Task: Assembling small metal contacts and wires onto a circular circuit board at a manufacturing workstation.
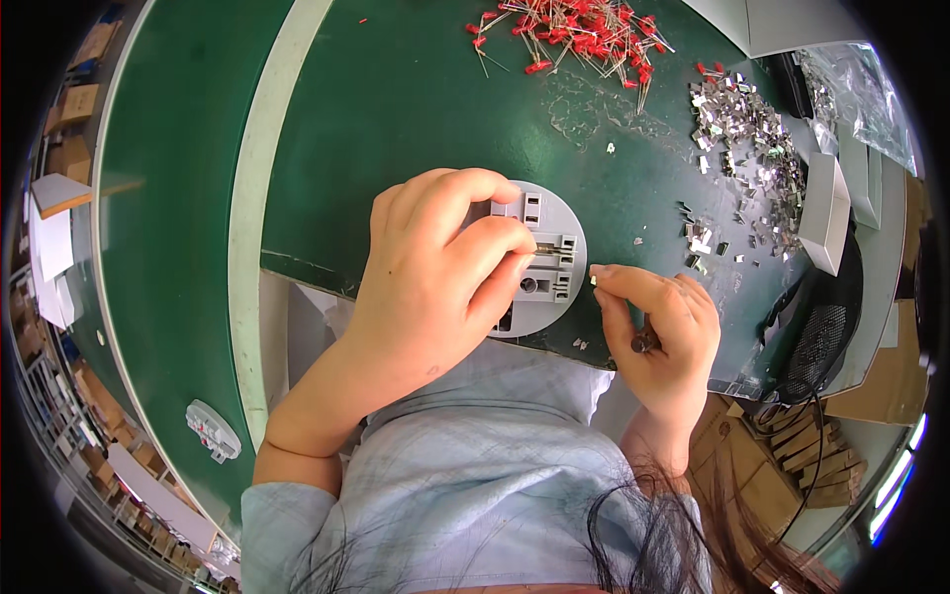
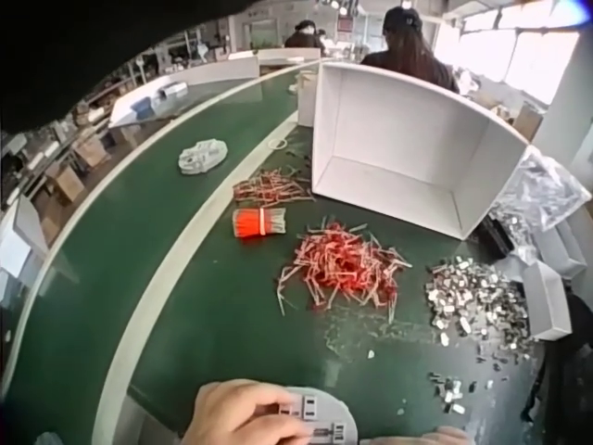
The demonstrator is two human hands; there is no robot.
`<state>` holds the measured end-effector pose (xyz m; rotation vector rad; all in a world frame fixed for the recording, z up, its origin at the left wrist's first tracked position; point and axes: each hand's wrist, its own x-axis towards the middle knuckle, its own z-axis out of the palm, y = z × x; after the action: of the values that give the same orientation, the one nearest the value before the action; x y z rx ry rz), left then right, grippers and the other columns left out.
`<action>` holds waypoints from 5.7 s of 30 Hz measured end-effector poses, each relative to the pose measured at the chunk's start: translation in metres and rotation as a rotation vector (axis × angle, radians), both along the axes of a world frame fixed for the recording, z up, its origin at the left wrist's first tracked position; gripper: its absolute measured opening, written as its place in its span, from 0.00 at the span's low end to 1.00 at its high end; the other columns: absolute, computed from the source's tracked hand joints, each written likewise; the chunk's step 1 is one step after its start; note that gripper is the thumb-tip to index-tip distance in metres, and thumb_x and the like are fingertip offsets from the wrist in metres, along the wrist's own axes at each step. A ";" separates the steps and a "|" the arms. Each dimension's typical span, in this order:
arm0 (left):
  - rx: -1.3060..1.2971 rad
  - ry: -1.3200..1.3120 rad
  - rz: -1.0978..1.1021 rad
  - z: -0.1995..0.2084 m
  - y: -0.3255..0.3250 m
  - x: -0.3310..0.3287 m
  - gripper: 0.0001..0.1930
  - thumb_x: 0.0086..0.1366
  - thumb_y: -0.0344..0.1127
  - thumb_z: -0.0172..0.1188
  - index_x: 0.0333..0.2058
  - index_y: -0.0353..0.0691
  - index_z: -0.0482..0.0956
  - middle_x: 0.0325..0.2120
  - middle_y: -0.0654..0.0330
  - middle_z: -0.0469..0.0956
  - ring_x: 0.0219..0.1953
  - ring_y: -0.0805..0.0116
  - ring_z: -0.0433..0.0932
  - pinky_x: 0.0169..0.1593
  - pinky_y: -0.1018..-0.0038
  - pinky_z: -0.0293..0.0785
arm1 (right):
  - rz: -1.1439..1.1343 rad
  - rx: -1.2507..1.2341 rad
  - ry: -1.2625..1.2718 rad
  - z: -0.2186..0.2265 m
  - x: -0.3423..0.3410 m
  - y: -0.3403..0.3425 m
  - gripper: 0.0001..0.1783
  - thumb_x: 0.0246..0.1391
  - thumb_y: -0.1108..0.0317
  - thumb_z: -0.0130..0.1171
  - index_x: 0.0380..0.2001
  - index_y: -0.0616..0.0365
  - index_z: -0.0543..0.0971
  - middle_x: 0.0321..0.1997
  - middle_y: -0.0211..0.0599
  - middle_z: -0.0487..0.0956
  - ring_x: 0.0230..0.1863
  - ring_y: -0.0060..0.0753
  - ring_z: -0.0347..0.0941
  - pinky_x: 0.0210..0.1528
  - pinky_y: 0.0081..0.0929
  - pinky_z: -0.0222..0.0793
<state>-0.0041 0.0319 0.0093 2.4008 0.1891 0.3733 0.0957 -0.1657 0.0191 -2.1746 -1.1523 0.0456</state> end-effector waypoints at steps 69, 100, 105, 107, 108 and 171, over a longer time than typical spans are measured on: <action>0.033 -0.129 -0.019 -0.013 -0.001 0.005 0.12 0.48 0.24 0.71 0.31 0.44 0.80 0.47 0.60 0.76 0.49 0.57 0.76 0.53 0.62 0.67 | 0.127 -0.447 -0.197 0.037 -0.004 0.037 0.21 0.40 0.78 0.67 0.41 0.52 0.83 0.39 0.29 0.82 0.24 0.31 0.74 0.29 0.29 0.66; -0.215 -0.053 0.001 -0.019 -0.013 0.004 0.09 0.58 0.18 0.65 0.35 0.38 0.79 0.52 0.56 0.71 0.46 0.64 0.77 0.39 0.75 0.82 | -0.172 -0.017 0.108 0.015 0.004 0.001 0.08 0.49 0.78 0.68 0.33 0.55 0.84 0.36 0.31 0.85 0.26 0.31 0.79 0.28 0.26 0.71; -0.226 -0.130 0.042 -0.028 -0.019 0.007 0.12 0.52 0.24 0.69 0.34 0.43 0.78 0.47 0.59 0.75 0.49 0.55 0.75 0.54 0.60 0.68 | -0.169 0.094 0.228 0.003 -0.010 0.010 0.08 0.49 0.79 0.69 0.33 0.56 0.84 0.35 0.32 0.85 0.27 0.29 0.78 0.27 0.23 0.70; -0.229 -0.130 0.046 -0.029 -0.019 0.007 0.12 0.51 0.24 0.68 0.34 0.43 0.77 0.47 0.60 0.75 0.49 0.55 0.75 0.54 0.60 0.67 | -0.289 0.063 0.327 0.006 -0.013 0.014 0.09 0.49 0.80 0.70 0.33 0.57 0.84 0.34 0.34 0.84 0.28 0.28 0.78 0.27 0.22 0.70; -0.231 -0.130 0.048 -0.029 -0.019 0.007 0.12 0.51 0.23 0.68 0.33 0.43 0.77 0.47 0.60 0.75 0.49 0.55 0.75 0.53 0.59 0.67 | -0.291 0.058 0.328 0.004 -0.013 0.015 0.09 0.49 0.80 0.70 0.33 0.57 0.84 0.34 0.34 0.84 0.28 0.28 0.78 0.27 0.22 0.70; -0.150 -0.180 0.006 -0.028 -0.015 0.011 0.14 0.46 0.22 0.69 0.31 0.44 0.77 0.50 0.60 0.75 0.52 0.54 0.74 0.55 0.62 0.66 | 0.033 -0.338 0.393 0.046 0.031 0.036 0.05 0.47 0.77 0.66 0.30 0.61 0.81 0.30 0.36 0.79 0.29 0.36 0.78 0.31 0.31 0.73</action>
<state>0.0066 0.0173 -0.0192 2.2057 0.1381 0.5557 0.1264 -0.1298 0.0653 -2.2928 -1.0042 0.6950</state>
